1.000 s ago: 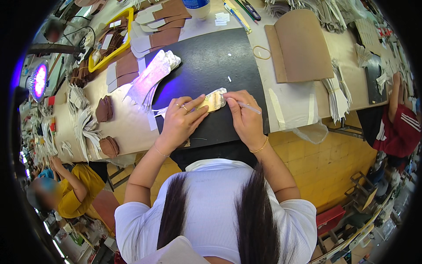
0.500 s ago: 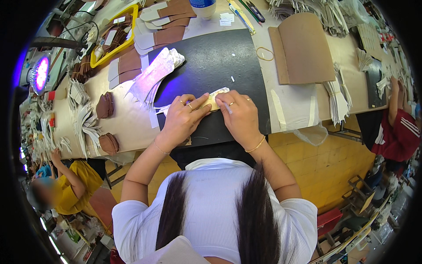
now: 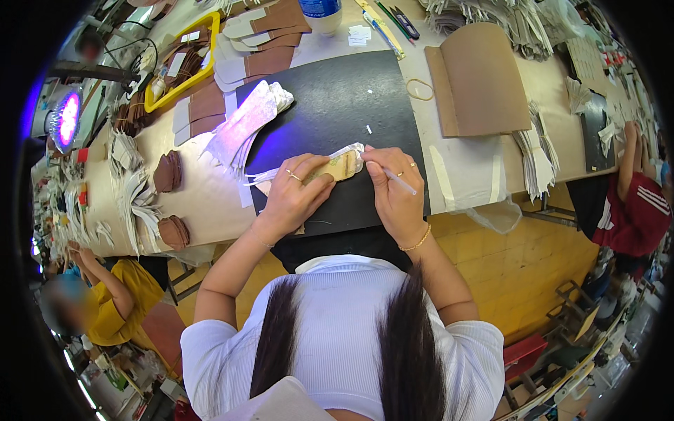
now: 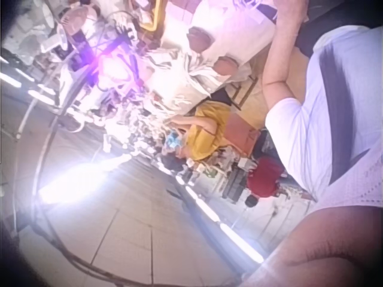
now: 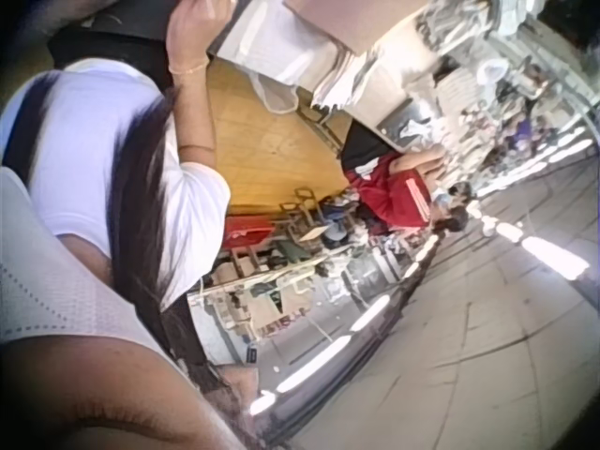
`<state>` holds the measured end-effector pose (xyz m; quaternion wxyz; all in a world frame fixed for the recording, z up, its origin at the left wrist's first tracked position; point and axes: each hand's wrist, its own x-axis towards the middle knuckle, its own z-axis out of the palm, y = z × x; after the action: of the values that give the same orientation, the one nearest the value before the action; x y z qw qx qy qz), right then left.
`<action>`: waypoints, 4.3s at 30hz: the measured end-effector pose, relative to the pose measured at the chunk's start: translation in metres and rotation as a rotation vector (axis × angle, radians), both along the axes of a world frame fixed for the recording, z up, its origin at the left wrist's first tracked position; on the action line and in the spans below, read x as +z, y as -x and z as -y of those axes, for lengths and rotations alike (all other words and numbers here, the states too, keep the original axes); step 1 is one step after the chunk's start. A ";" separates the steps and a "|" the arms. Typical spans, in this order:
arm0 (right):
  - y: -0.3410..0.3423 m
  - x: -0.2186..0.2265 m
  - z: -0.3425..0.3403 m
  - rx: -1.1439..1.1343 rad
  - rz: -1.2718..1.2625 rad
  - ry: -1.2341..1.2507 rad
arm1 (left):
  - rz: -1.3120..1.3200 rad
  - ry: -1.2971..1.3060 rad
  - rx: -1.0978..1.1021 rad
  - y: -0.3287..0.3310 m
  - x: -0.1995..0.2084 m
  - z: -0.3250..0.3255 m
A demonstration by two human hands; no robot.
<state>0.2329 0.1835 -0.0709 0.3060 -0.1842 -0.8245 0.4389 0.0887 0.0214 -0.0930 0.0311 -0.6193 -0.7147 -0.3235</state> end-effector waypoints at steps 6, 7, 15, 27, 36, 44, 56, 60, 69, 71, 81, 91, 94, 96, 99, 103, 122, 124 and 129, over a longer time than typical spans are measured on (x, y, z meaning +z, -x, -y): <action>0.006 -0.022 0.003 0.057 -0.058 0.259 | 0.260 -0.036 0.074 0.006 0.015 0.008; 0.008 -0.022 0.005 0.075 -0.043 0.229 | 0.297 -0.074 0.114 0.008 0.022 0.011; 0.008 -0.023 0.007 0.100 0.030 0.091 | 0.113 0.030 0.414 0.084 0.070 0.040; 0.003 -0.030 0.005 -0.026 -0.021 0.175 | 0.150 0.094 0.042 0.013 0.010 0.003; 0.002 -0.031 0.000 0.032 0.026 0.151 | 0.141 0.118 0.069 0.002 0.003 -0.003; 0.005 -0.027 0.002 0.011 0.023 0.057 | 0.106 0.099 0.056 0.001 0.001 -0.004; 0.013 -0.010 0.011 0.095 0.167 -0.369 | 0.010 0.113 0.052 0.000 0.004 -0.007; -0.001 -0.008 0.021 0.173 0.173 -0.356 | 0.060 0.110 0.045 0.001 0.004 -0.006; 0.000 -0.010 0.002 0.000 -0.009 -0.096 | 0.784 0.173 0.144 0.020 0.016 -0.009; -0.001 -0.012 0.002 0.018 0.026 -0.075 | 0.749 0.155 0.155 0.024 0.021 -0.007; -0.002 -0.025 0.006 0.021 0.040 -0.053 | 0.424 -0.047 0.366 0.072 0.092 0.041; 0.001 -0.017 0.003 -0.004 -0.009 -0.093 | 0.697 0.050 0.489 0.135 0.044 0.037; -0.001 -0.017 0.001 -0.016 -0.003 -0.091 | 0.656 0.040 0.484 0.134 0.041 0.032; -0.002 -0.017 0.001 -0.017 0.001 -0.081 | 0.650 0.068 0.505 0.129 0.044 0.029; 0.000 -0.017 0.001 -0.016 0.003 -0.073 | 0.431 0.015 0.483 0.126 0.044 0.028; 0.000 -0.020 -0.001 -0.027 0.049 -0.006 | 0.406 0.052 0.418 0.083 0.053 0.019; -0.003 -0.025 -0.008 0.001 0.077 0.115 | 0.116 0.082 0.051 0.003 0.006 -0.014; -0.001 -0.025 -0.007 -0.005 0.083 0.111 | 0.118 0.091 0.049 0.003 0.005 -0.014; 0.005 -0.018 -0.005 -0.004 0.121 -0.046 | 0.093 0.127 0.032 0.003 0.003 -0.012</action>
<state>0.2278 0.1884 -0.0892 0.2607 -0.2049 -0.8510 0.4072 0.0855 0.0338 -0.0904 -0.0364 -0.5930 -0.7442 -0.3053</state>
